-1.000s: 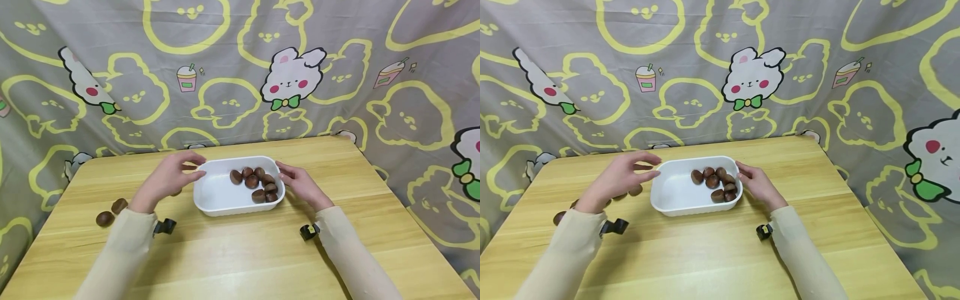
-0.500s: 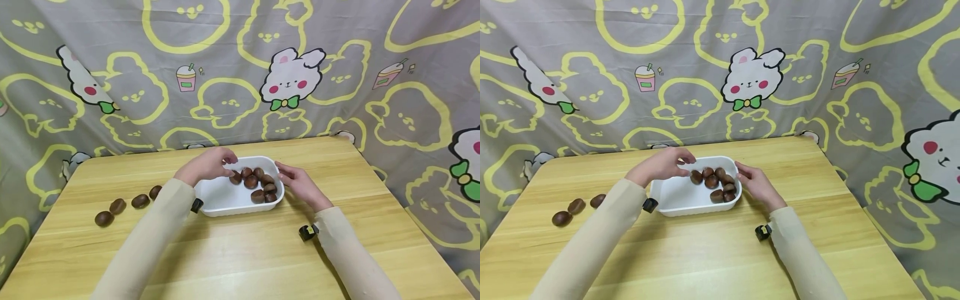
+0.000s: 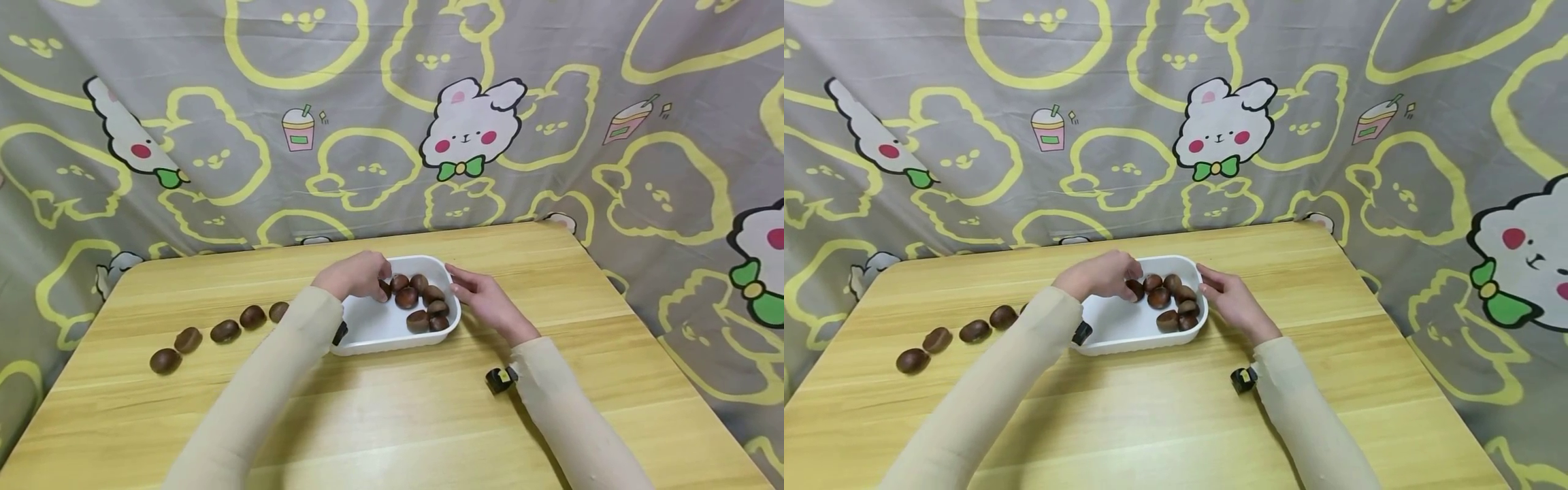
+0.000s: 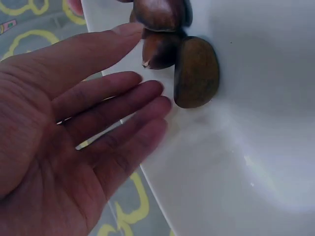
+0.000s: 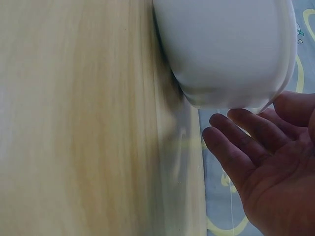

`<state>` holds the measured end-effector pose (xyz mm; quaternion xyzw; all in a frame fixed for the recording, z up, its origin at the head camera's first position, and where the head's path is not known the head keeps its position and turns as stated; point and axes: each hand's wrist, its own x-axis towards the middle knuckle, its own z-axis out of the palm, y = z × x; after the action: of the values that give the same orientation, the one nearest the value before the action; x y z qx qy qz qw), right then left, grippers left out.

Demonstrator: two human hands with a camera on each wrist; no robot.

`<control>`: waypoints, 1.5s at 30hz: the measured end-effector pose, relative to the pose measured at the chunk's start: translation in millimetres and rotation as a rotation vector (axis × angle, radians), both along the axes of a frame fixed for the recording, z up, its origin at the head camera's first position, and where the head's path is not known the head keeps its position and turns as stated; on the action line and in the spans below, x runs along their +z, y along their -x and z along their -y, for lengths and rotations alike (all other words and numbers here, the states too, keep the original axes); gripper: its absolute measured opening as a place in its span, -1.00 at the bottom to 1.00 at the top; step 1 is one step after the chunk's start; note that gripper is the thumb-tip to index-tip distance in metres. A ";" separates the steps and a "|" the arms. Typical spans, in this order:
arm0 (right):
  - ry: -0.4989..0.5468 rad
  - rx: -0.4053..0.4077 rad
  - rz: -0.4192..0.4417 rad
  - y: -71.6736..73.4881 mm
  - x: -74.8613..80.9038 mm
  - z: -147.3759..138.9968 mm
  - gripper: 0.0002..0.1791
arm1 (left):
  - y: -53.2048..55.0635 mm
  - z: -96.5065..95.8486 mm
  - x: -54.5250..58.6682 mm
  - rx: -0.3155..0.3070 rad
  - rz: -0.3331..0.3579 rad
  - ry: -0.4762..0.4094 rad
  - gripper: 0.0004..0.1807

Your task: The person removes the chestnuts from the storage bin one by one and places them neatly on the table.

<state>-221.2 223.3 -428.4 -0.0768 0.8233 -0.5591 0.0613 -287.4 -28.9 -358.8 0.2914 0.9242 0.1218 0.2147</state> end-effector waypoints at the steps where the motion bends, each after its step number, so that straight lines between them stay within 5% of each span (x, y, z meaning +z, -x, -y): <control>1: 0.001 0.000 0.000 0.0 0.0 0.5 -0.48 | 0.7 0.1 -1.4 0.004 0.003 0.004 -0.60; 9: -0.009 0.002 0.008 0.6 -0.4 1.9 -0.48 | 2.7 -1.9 0.0 0.056 0.064 0.079 -0.63; 15: -0.012 0.000 0.011 0.3 -1.0 2.5 -0.48 | 1.3 -6.3 -4.1 0.040 0.004 0.121 -0.88; 22: -0.011 0.010 0.005 0.3 -0.4 3.4 -0.48 | -2.8 -9.5 -10.6 0.081 0.008 0.162 -0.77; 33: -0.021 0.006 0.006 0.6 -0.9 3.7 -0.48 | -0.9 -6.6 -18.6 0.061 0.048 0.153 -0.85; 39: -0.033 0.005 0.001 0.7 -0.6 0.8 -0.48 | -0.9 -5.9 -8.2 0.044 0.038 0.124 -0.82; 45: -0.022 0.000 -0.002 0.8 -1.4 -2.2 -0.48 | -3.0 0.2 16.0 0.013 0.002 0.024 -0.84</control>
<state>-222.0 225.4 -429.8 -0.0766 0.8296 -0.5497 0.0611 -284.4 -29.1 -342.8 0.2828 0.9272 0.1126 0.2183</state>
